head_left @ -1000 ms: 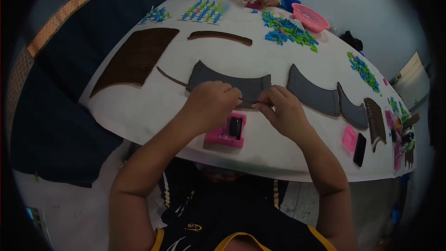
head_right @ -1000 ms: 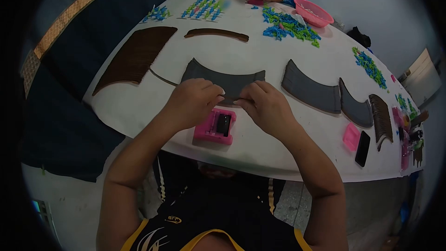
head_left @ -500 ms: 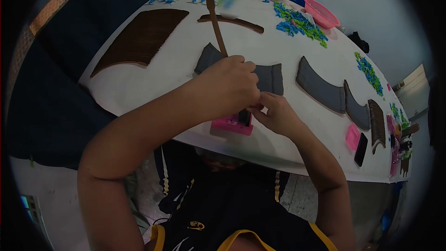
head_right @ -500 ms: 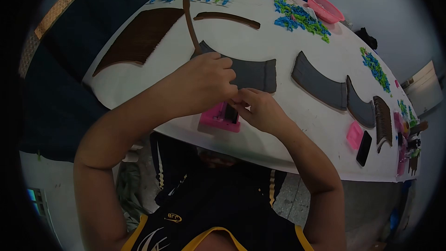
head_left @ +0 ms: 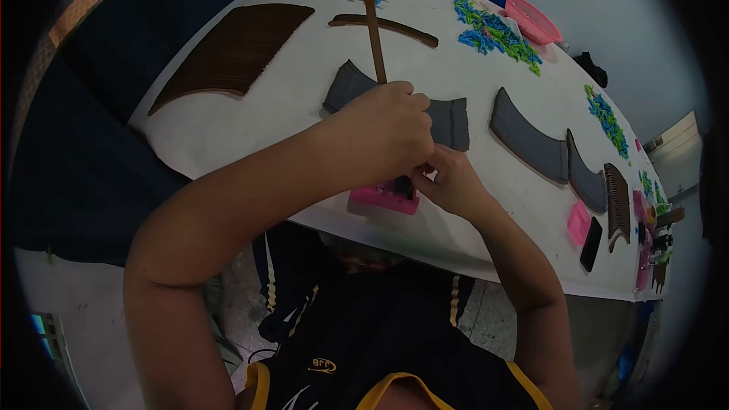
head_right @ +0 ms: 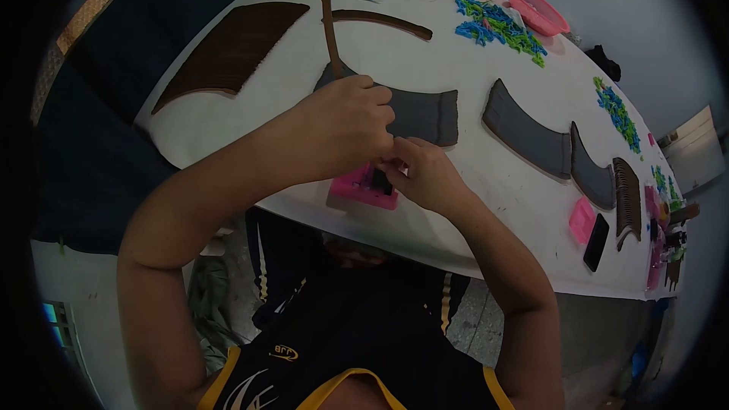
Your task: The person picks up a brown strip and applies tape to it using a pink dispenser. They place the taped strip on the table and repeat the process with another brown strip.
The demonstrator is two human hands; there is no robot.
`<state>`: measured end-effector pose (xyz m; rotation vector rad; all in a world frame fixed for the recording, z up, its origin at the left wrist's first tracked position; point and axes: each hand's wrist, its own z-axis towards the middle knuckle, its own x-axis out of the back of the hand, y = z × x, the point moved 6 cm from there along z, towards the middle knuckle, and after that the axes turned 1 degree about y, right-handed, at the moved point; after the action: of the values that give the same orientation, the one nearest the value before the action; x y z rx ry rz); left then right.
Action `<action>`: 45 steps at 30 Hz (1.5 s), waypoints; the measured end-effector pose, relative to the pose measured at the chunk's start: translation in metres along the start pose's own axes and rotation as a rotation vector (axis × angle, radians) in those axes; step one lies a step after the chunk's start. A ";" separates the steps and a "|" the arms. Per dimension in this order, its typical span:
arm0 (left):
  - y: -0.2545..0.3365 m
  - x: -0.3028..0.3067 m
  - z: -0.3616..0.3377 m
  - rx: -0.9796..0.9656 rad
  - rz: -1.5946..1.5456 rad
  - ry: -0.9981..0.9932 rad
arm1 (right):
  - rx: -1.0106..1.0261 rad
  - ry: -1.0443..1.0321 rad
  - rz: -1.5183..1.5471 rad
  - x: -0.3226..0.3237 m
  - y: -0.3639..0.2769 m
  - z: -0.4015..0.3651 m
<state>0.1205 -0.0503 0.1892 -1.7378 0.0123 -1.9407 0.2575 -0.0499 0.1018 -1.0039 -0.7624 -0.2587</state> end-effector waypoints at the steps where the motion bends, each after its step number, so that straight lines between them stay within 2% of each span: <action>1: -0.001 0.000 -0.002 0.018 -0.032 0.026 | 0.016 -0.002 -0.011 0.001 0.000 0.000; 8: -0.007 -0.025 -0.033 0.129 -0.246 0.200 | 0.063 0.068 -0.021 0.009 0.000 -0.012; 12: 0.002 -0.056 -0.043 0.139 -0.323 0.244 | 0.085 -0.001 -0.105 0.015 0.002 -0.020; 14: 0.005 -0.064 -0.046 0.179 -0.421 0.333 | 0.109 -0.008 -0.128 0.018 0.003 -0.023; 36: 0.013 -0.071 -0.038 0.179 -0.515 0.388 | 0.061 -0.003 -0.159 0.025 0.011 -0.038; 45: 0.013 -0.076 -0.035 0.178 -0.534 0.390 | -0.091 0.020 -0.283 0.084 0.041 -0.109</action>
<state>0.0954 -0.0437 0.1089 -1.3073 -0.5157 -2.5456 0.3891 -0.1078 0.0984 -0.9762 -0.8806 -0.5519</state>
